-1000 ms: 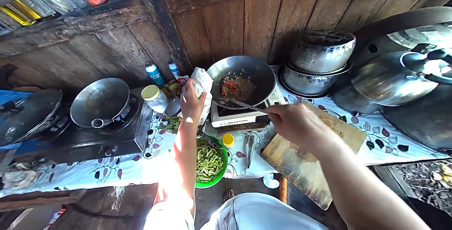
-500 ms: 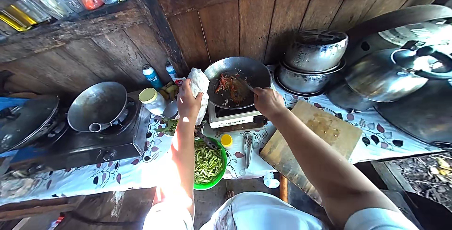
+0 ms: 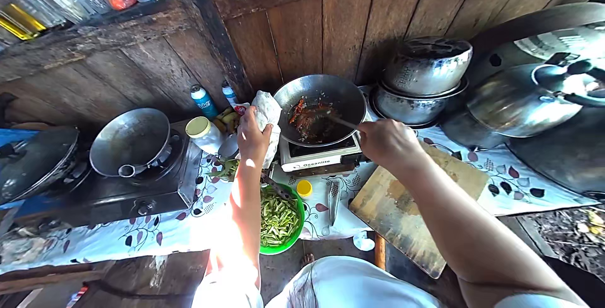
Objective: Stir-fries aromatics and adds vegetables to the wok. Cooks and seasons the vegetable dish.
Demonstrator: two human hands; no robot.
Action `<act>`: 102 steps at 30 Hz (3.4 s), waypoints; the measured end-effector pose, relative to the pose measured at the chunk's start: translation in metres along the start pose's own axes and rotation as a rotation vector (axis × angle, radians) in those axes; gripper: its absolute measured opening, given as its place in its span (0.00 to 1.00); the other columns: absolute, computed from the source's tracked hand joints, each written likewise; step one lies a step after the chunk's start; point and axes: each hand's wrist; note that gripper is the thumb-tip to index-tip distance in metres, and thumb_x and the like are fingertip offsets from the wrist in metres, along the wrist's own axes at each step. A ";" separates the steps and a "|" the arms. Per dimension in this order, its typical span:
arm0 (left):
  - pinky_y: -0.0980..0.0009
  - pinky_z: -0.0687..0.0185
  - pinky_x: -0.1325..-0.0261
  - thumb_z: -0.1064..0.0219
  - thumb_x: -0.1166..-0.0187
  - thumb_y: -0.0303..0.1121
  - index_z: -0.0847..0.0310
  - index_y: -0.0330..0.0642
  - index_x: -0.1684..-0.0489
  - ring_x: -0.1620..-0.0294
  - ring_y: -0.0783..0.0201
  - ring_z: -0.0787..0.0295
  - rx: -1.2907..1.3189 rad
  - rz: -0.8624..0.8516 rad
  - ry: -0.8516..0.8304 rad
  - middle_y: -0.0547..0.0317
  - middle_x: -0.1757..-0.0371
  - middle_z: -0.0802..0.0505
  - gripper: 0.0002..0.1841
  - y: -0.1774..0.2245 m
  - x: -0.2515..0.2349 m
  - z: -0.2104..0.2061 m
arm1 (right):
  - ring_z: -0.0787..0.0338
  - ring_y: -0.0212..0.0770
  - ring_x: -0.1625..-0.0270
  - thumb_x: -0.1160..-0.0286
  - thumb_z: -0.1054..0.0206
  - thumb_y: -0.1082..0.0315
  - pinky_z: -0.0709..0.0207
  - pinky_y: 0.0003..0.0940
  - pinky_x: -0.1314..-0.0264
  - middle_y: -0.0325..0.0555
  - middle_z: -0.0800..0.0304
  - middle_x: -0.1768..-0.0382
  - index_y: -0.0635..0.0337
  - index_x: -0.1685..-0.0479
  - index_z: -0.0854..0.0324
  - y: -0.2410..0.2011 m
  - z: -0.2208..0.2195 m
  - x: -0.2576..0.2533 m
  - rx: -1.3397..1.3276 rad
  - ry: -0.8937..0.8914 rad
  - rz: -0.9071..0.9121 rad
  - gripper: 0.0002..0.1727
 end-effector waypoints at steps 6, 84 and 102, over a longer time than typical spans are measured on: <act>0.39 0.26 0.24 0.24 0.24 0.35 0.35 0.36 0.16 0.24 0.36 0.20 -0.005 0.003 -0.002 0.34 0.24 0.18 0.36 0.000 0.001 0.001 | 0.10 0.69 0.38 0.11 0.48 0.69 0.19 0.68 0.46 0.67 0.11 0.42 0.60 0.36 0.15 0.002 -0.021 -0.042 -0.043 0.036 -0.070 0.17; 0.36 0.27 0.25 0.24 0.23 0.36 0.34 0.35 0.17 0.24 0.34 0.20 0.011 -0.009 -0.033 0.32 0.25 0.18 0.35 0.001 0.002 0.004 | 0.10 0.68 0.38 0.10 0.48 0.68 0.20 0.68 0.41 0.64 0.08 0.44 0.58 0.34 0.14 -0.003 -0.037 -0.040 -0.146 0.049 -0.001 0.18; 0.43 0.25 0.24 0.23 0.24 0.37 0.35 0.32 0.17 0.26 0.39 0.18 0.136 -0.045 0.134 0.33 0.25 0.18 0.37 -0.008 0.008 -0.003 | 0.11 0.72 0.38 0.08 0.49 0.66 0.21 0.72 0.42 0.70 0.10 0.43 0.61 0.34 0.15 0.001 -0.035 -0.050 -0.150 0.124 -0.021 0.19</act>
Point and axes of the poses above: each hand's wrist, its own x-axis away from the middle knuckle, its own z-axis out of the back of the hand, y = z × x
